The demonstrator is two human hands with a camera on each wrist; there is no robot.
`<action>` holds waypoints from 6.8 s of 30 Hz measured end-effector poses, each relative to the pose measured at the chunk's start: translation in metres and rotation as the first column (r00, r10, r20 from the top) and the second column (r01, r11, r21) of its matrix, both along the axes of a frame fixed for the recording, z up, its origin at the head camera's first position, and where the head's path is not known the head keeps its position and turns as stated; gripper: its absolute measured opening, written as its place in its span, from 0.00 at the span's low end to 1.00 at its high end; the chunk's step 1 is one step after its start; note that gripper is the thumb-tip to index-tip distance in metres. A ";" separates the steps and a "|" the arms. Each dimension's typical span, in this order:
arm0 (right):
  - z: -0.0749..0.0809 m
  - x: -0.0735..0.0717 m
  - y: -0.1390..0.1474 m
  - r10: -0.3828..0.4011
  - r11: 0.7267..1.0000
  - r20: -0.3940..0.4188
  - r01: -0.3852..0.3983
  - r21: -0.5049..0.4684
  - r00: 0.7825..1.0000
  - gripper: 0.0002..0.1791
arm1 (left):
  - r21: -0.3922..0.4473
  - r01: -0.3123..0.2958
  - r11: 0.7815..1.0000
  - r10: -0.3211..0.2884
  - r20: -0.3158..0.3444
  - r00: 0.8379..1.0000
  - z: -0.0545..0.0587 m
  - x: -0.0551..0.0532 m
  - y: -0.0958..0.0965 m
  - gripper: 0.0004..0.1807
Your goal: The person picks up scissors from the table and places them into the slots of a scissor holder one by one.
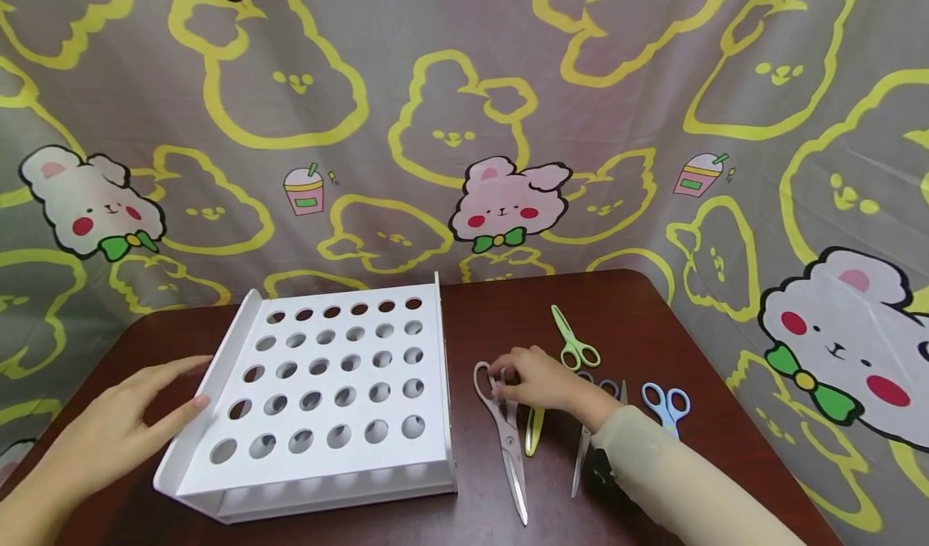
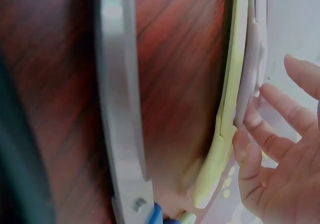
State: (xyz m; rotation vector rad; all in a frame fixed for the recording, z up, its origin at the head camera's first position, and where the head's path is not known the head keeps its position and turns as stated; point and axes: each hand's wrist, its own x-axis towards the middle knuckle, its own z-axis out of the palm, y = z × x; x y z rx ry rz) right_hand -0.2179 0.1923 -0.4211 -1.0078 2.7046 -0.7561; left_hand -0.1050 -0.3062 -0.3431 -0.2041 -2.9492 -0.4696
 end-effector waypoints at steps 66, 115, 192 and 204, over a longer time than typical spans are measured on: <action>-0.015 0.002 -0.017 -0.285 0.955 0.052 0.288 -0.073 0.957 0.20 | 0.037 -0.037 0.999 0.035 0.059 0.998 -0.014 0.001 -0.002 0.36; 0.044 0.036 0.011 -0.245 0.798 0.410 0.423 -0.429 0.878 0.12 | 0.098 -0.018 0.995 0.008 0.095 0.995 -0.013 0.001 -0.002 0.35; 0.149 0.074 -0.083 0.064 0.261 0.214 0.191 -0.946 0.975 0.08 | 0.126 0.036 0.991 -0.041 0.036 0.999 -0.006 0.002 -0.001 0.34; 0.155 0.068 -0.104 0.024 0.153 0.202 0.196 -0.969 0.979 0.12 | 0.082 0.112 0.990 -0.103 -0.106 0.989 -0.001 0.009 0.003 0.34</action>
